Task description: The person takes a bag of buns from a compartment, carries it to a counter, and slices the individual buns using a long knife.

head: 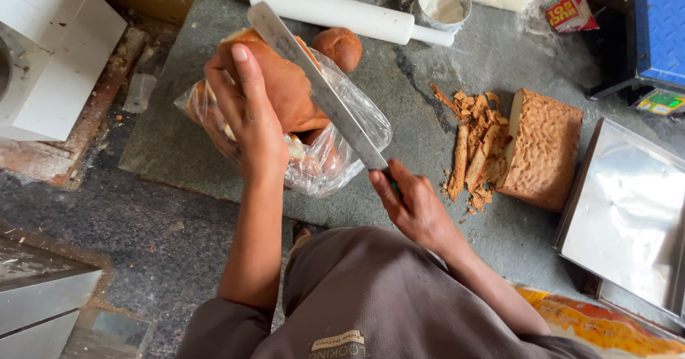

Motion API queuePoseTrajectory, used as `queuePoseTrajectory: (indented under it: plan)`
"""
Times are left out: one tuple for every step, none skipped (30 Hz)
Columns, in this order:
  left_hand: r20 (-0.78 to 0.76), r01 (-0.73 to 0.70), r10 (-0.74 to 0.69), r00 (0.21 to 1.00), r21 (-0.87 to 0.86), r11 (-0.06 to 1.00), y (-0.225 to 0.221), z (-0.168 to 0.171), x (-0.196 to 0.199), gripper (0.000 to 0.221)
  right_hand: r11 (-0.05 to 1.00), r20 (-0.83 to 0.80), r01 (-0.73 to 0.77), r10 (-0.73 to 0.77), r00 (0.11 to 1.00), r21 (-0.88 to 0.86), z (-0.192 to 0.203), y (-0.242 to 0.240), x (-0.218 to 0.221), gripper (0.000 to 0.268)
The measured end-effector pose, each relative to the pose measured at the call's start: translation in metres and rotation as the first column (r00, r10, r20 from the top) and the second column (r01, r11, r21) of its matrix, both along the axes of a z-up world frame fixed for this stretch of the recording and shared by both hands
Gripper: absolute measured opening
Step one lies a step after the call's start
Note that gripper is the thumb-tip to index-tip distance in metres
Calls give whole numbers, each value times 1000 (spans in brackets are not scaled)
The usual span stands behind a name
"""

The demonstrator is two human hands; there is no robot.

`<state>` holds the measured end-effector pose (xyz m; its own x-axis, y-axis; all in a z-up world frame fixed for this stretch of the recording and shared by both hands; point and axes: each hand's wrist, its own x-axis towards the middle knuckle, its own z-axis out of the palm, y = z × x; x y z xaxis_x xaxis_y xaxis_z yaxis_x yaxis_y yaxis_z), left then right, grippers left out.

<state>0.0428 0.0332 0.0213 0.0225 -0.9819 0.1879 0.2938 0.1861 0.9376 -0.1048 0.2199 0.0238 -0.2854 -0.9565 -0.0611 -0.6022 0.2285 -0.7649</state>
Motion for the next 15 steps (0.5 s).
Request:
queuePoseTrajectory:
  plan:
    - [-1,-3,3,1000,-4,1000,0,1,-2,79,1000,18,-11,11,1000,-20,1,0,1,36]
    - [-2,30,-30,1000,5,1000,3,1,-7,80,999,35,-21,22,999,-41,1,-1,1,37]
    - [-2,67,-67,998,24,997,9,-3,-14,83,999,37,-20,21,999,-35,2,-3,1,37]
    - [0,68,-68,998,31,997,18,-8,-24,83,999,71,-13,17,997,-53,4,-9,-2,39]
    - [62,101,-98,993,-43,994,28,-12,-35,78,997,104,-3,11,994,-74,6,-16,-5,40]
    - [127,139,-124,984,-115,984,33,-15,-40,73,997,106,-1,8,994,-71,10,-20,-7,40]
    - [128,140,-126,984,-112,984,33,-15,-41,73,995,89,18,-9,996,-94,13,-24,-9,40]
    - [100,180,-170,980,-102,978,30,-15,-41,70,993,72,35,-27,997,-117,16,-26,-9,40]
    - [71,218,-212,975,-95,971,26,-13,-42,67,993,73,35,-26,997,-116,17,-26,-7,40]
    - [72,218,-212,975,-95,971,19,-9,-40,67,994,78,26,-18,997,-107,19,-25,-4,39]
    - [61,183,-178,982,-97,978,9,-5,-34,68,995,86,17,-8,996,-100,19,-23,-1,38]
    - [51,149,-144,988,-99,984,1,-1,-28,69,995,89,16,-7,996,-101,20,-17,2,38]
    - [51,145,-140,989,-104,984,-6,3,-24,69,999,96,-4,9,995,-50,22,-11,5,35]
    - [-36,103,-108,994,-124,987,-13,6,-20,68,1000,104,-24,24,994,2,23,-10,6,33]
    - [-123,63,-79,989,-134,989,-15,7,-19,67,1000,104,-25,25,994,2,24,-11,6,33]
